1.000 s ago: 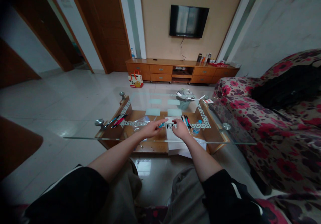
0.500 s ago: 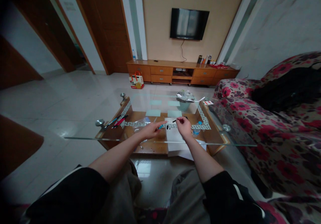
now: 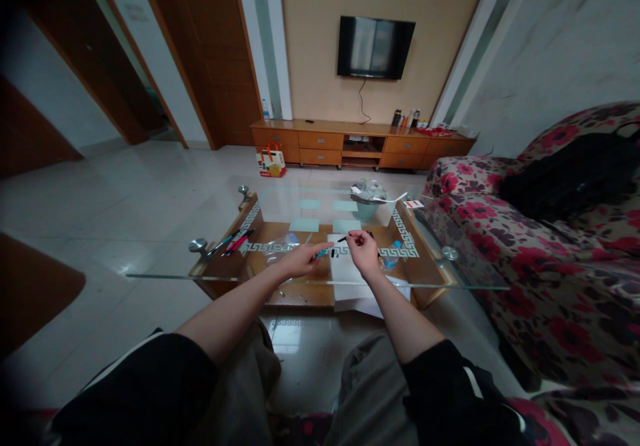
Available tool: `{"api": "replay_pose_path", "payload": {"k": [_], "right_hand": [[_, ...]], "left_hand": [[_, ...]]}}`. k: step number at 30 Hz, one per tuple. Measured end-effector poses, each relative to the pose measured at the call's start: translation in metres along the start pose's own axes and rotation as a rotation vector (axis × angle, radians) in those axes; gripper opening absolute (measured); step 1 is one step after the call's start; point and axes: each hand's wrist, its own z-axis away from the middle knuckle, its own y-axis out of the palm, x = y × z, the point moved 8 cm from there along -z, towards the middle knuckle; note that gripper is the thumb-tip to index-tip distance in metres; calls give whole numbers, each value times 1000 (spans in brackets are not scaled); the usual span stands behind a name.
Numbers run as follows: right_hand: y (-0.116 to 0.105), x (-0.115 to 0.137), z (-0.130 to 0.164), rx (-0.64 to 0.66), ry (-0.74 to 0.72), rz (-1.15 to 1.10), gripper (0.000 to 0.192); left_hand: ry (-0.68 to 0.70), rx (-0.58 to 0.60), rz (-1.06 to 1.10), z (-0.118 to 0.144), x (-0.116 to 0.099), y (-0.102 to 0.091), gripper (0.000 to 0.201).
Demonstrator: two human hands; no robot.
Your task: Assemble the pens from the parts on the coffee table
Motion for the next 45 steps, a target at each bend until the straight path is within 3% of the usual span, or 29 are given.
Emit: {"api": "replay_pose_path", "payload": {"k": [7,23,35,45], "right_hand": [[-9,0,-2,-67,-8,-35,38],[24,9,13,258,-25,23,35],[33,26,21,323,-107,63,34],[40,20,23,323,-85,69,33]], "left_hand": [[-10,9,-32,0,2,2,67],[22,-27,-4,-2,2,5,59],[23,-60,14,2,9,4,54],[8,-41,-22,5,6,-4,41]]}}
